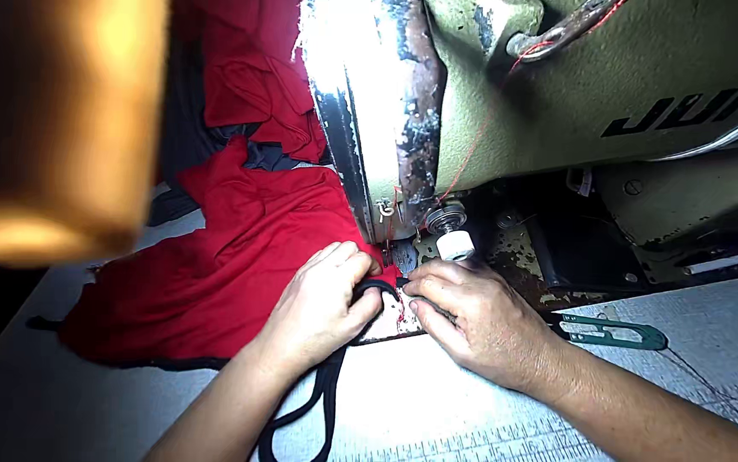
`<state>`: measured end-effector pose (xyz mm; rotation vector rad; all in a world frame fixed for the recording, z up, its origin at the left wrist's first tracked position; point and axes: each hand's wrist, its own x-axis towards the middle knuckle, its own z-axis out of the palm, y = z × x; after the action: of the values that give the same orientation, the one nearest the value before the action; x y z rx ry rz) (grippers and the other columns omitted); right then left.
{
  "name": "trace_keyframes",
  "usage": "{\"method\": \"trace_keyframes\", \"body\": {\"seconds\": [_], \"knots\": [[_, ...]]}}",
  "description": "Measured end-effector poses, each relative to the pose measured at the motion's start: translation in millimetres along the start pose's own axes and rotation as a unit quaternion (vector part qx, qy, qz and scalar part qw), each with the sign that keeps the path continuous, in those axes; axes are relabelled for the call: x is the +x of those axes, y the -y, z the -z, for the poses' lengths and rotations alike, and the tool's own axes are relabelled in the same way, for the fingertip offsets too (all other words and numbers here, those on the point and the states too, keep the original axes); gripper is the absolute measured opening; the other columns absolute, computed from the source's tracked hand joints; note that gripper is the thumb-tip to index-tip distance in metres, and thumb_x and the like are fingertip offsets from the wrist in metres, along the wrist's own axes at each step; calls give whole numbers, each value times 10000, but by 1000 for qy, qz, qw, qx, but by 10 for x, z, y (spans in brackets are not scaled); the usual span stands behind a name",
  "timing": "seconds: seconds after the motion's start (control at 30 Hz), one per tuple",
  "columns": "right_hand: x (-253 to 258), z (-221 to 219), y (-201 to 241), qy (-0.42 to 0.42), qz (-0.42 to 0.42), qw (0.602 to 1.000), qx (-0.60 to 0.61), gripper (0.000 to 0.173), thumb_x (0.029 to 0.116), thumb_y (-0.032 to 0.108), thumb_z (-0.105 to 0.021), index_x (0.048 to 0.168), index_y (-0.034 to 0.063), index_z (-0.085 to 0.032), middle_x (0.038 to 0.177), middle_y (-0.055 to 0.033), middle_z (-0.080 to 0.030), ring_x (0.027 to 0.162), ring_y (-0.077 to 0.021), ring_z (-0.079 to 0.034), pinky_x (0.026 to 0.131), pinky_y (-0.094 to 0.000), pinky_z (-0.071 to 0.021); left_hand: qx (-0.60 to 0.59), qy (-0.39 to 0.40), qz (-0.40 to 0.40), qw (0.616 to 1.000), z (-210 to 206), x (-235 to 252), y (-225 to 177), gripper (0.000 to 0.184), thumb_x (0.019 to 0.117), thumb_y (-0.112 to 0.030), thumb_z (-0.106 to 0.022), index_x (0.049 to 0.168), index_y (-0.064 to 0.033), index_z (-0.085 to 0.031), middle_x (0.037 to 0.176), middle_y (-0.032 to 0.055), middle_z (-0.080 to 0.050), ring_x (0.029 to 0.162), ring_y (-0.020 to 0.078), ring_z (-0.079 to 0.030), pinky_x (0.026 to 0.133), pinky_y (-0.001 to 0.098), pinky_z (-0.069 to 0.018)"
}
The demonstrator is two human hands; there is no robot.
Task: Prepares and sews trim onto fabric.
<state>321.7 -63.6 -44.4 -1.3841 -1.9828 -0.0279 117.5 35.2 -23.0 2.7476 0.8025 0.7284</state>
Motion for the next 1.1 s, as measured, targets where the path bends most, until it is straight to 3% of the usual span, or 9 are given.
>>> {"method": "trace_keyframes", "body": {"seconds": [0.07,0.17,0.3,0.5,0.67,0.73,0.87,1.1], "knots": [[3,5,-5,-4,-9,1000,-3,232,942,251,-573,967,160,-784,975,30,-721,953,-117,-660,808,-293,-526,-80,-28,44,995,-16,-15,19,176,894,-222,-586,835,-171,-743,801,-104,-628,810,-19,-604,728,160,-496],[19,-3,0,14,-11,1000,-9,235,937,279,-576,1028,179,-768,980,30,-702,965,-126,-650,815,-309,-521,-157,-46,93,982,-3,-25,21,179,914,-196,-613,793,-162,-740,759,-111,-611,657,-49,-551,572,116,-448],[46,9,3,73,-21,996,-47,353,975,357,-539,1231,247,-756,1010,20,-642,943,-163,-599,791,-343,-487,-165,-66,115,977,-3,-1,-3,173,923,-196,-633,802,-163,-751,776,-109,-631,667,-50,-571,582,115,-464],[57,32,-19,69,-27,997,-8,320,1007,339,-502,1086,253,-801,935,65,-625,917,-108,-578,794,-309,-458,-176,-114,84,974,-42,-4,-15,66,882,-133,-685,882,-102,-745,818,-66,-605,670,-39,-533,582,90,-439],[72,66,-36,77,-1,997,-9,309,1016,333,-498,1004,247,-794,885,86,-602,891,-83,-569,793,-302,-438,-137,-84,20,987,-58,-24,-27,71,878,-138,-680,876,-117,-747,861,-51,-623,780,-14,-599,679,110,-508],[69,68,-42,79,8,997,-17,315,1013,327,-494,1014,241,-797,899,81,-617,898,-89,-573,800,-304,-436,-62,-71,-24,995,-74,-35,-49,106,889,-159,-650,859,-120,-744,824,-38,-620,817,39,-608,742,176,-508],[71,87,-45,87,16,996,-27,320,1017,336,-488,1034,247,-796,909,83,-617,896,-87,-578,797,-304,-447,7,-50,-90,995,-72,-35,-99,152,896,-148,-620,799,-105,-729,773,-8,-592,774,98,-594,710,222,-495],[70,95,-53,90,22,995,-29,321,1016,337,-491,1082,258,-796,885,81,-600,897,-95,-569,804,-305,-442,9,-55,-75,996,-106,-13,-97,133,888,-130,-617,796,-97,-707,774,-1,-592,770,107,-602,699,236,-496]]}}
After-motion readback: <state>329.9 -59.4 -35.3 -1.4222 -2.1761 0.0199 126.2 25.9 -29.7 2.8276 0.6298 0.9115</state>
